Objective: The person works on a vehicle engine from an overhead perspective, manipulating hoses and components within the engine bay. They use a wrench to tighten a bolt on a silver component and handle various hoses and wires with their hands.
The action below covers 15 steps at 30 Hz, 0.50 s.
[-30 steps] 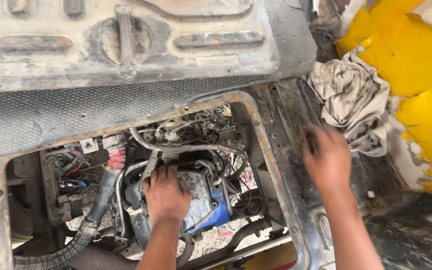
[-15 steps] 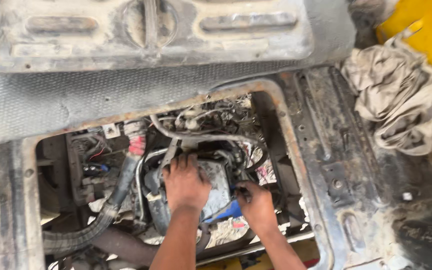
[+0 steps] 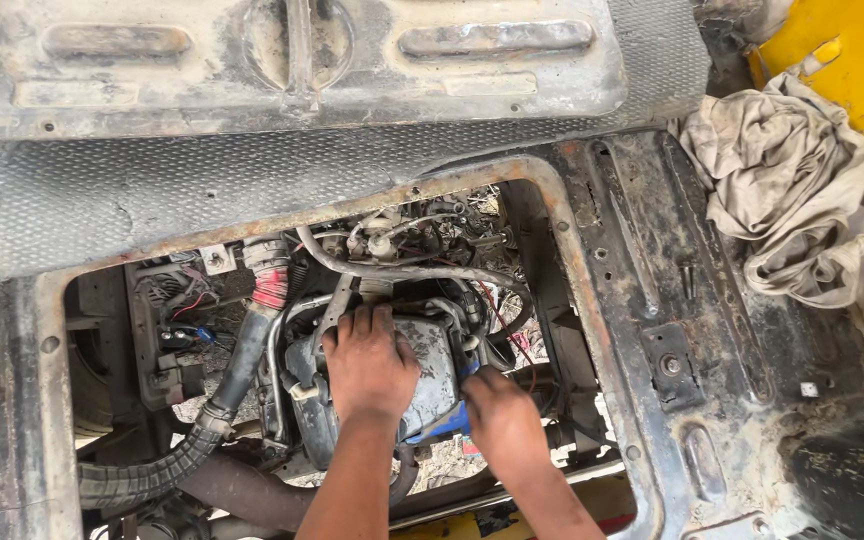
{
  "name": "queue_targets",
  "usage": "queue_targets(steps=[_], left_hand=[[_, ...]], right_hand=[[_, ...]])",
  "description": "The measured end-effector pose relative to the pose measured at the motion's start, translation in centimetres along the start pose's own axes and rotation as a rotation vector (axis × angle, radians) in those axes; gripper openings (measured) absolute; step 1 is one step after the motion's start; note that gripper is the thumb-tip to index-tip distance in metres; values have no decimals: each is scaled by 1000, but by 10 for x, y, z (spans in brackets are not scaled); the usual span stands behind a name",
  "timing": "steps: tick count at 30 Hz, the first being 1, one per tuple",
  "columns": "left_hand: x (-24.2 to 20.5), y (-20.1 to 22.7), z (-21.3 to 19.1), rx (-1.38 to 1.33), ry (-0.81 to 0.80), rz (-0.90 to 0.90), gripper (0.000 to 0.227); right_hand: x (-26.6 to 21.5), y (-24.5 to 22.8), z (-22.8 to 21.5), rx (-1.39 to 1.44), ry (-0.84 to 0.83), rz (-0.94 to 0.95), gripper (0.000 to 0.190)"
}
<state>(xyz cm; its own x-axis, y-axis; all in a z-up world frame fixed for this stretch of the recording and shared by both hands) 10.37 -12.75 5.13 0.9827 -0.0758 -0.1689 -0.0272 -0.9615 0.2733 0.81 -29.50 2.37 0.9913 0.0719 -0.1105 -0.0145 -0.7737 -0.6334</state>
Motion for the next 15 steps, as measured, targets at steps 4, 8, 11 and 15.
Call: queue_targets(steps=[4,8,11,15], left_hand=[[0,3,-4,13,-33,-14,47],[0,4,-7,29,-45,-18,45],[2,2,-5,22,-11,-7,40],[-1,1,-1,22,-73,-34,42]], right_hand=[[-2,6,8,-52,-63,14,18],[-7,16,8,25,-31,-20,22],[-4,18,14,-25,-49,7,18],[-6,12,10,-90,-47,66,20]])
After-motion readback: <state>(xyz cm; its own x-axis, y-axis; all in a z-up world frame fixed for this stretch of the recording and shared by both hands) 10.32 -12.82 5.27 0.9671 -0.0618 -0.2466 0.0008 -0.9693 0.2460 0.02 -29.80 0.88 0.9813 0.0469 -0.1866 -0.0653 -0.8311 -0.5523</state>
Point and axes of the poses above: each hand's wrist, its own x-axis towards the middle knuckle, its own z-axis out of the palm, y = z × x, the point moved 3 cm from there along x, towards the middle knuckle, and after that the axes turned 5 degrees about -y, right-handed, at the moved point
